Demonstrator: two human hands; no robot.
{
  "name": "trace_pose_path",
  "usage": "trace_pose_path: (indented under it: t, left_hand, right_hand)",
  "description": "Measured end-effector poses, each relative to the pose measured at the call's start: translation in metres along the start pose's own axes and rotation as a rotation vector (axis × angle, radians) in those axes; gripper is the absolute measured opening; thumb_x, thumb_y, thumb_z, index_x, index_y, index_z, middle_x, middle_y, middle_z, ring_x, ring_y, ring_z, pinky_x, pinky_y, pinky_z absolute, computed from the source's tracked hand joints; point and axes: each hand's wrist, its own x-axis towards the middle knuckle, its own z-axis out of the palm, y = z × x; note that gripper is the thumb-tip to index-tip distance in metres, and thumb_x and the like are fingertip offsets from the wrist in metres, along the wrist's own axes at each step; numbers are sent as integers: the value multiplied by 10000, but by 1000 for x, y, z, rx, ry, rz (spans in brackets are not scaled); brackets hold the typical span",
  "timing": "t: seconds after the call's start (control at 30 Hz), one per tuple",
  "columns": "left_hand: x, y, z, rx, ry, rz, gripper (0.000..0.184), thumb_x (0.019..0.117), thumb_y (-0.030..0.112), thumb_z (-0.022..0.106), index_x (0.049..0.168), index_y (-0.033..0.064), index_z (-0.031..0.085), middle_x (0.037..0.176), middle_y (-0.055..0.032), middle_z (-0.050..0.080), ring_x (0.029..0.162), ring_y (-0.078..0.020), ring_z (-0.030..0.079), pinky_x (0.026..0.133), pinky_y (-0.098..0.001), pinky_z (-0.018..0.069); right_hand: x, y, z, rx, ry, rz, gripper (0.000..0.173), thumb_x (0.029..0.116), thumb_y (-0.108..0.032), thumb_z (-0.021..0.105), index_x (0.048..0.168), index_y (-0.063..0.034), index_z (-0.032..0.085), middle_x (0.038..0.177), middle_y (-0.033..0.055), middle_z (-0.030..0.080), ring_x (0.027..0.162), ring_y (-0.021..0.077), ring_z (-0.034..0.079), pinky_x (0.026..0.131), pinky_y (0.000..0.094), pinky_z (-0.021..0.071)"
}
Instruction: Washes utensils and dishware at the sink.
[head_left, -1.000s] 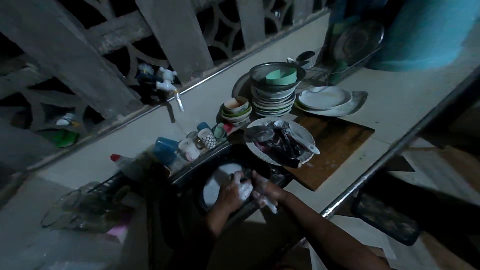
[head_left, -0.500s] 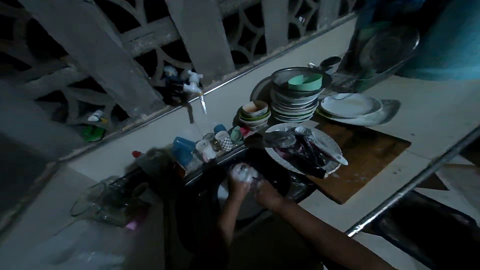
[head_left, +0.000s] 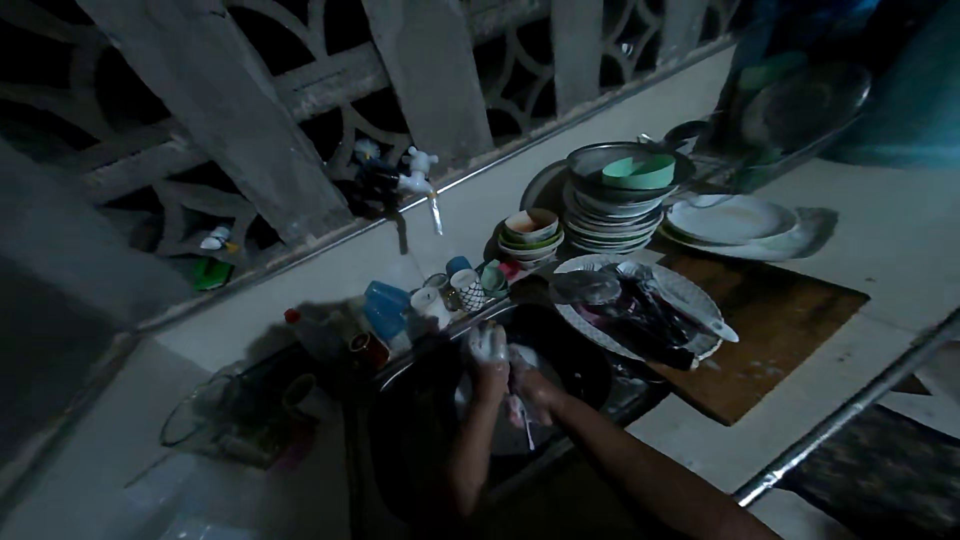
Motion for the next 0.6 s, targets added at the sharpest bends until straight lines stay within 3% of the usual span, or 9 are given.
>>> trace_pose_path:
  t: [0.07,0.13,0.27,0.33,0.4,0.47,0.53,0.57,0.6]
  left_hand:
    - [6,-4,-5,488,-27,183,373,988,223,613,1189,-79,699,1210,-277,690,1187,-408,649,1057,-532,473]
    - [17,1,-8,782,-139,190,412,1009,346,574,1201,16,730,1209,-220,711,1164,-383,671,993,-549,510]
    - [41,13,-10,874,-317,41,489,1042,440,519,1290,51,681,1259,-210,689,1208,-361,650,1018,-548,489]
    - [51,4,-10,734,-176,39,449,1028,372,581,1251,-3,687,1206,-241,702,1168,-386,666,1018,-562,489]
    - [61,-20,-5,368,95,25,387,999,215,638,1216,-104,654,1157,-276,694,1110,-362,669,1029,-496,491]
    - [69,-48,9,-97,368,-38,305,1021,135,586,1176,-125,620,1022,-223,657,897,-231,634,849,-357,538]
    - [58,-47,17,-347,323,-307,364,1095,247,478,1264,-57,584,1015,-176,607,809,-197,582,715,-363,532]
    - [46,-45,20,-413,224,-407,416,1107,288,447,1348,-35,548,1140,-205,621,921,-233,609,811,-416,544]
    - [34,-41,24,-445,122,-462,450,1111,296,430,1416,-27,501,1234,-220,613,1013,-251,617,891,-439,535]
  right_hand:
    - [3,3,3,21,-43,44,649,1087,-561,65,945,-92,490,605,28,476,438,167,493,420,320,484]
    - [5,5,6,45,-61,75,625,1085,-565,56,1059,-106,480,626,24,473,429,148,460,400,290,439]
    - [2,2,13,28,10,-14,435,1140,-388,169,1352,-122,440,731,7,505,447,78,416,399,224,377]
    - [1,-3,15,49,65,-36,343,1147,-314,237,1341,-108,431,749,5,506,447,60,407,397,207,369]
    - [5,-2,14,96,91,-63,311,1147,-282,248,1321,-86,415,747,15,505,439,67,413,397,213,384]
    - [12,0,10,127,135,-126,315,1147,-274,249,1282,-60,436,718,16,500,432,75,427,392,217,399]
    - [23,1,4,7,251,-203,377,1146,-297,260,1207,-12,499,694,35,516,443,102,468,411,241,441]
    - [28,1,0,-150,327,-224,426,1146,-313,269,1198,6,547,732,63,544,499,128,516,471,270,482]
    - [32,0,-5,-319,382,-226,455,1143,-300,292,1253,27,589,851,125,604,647,186,589,619,335,532]
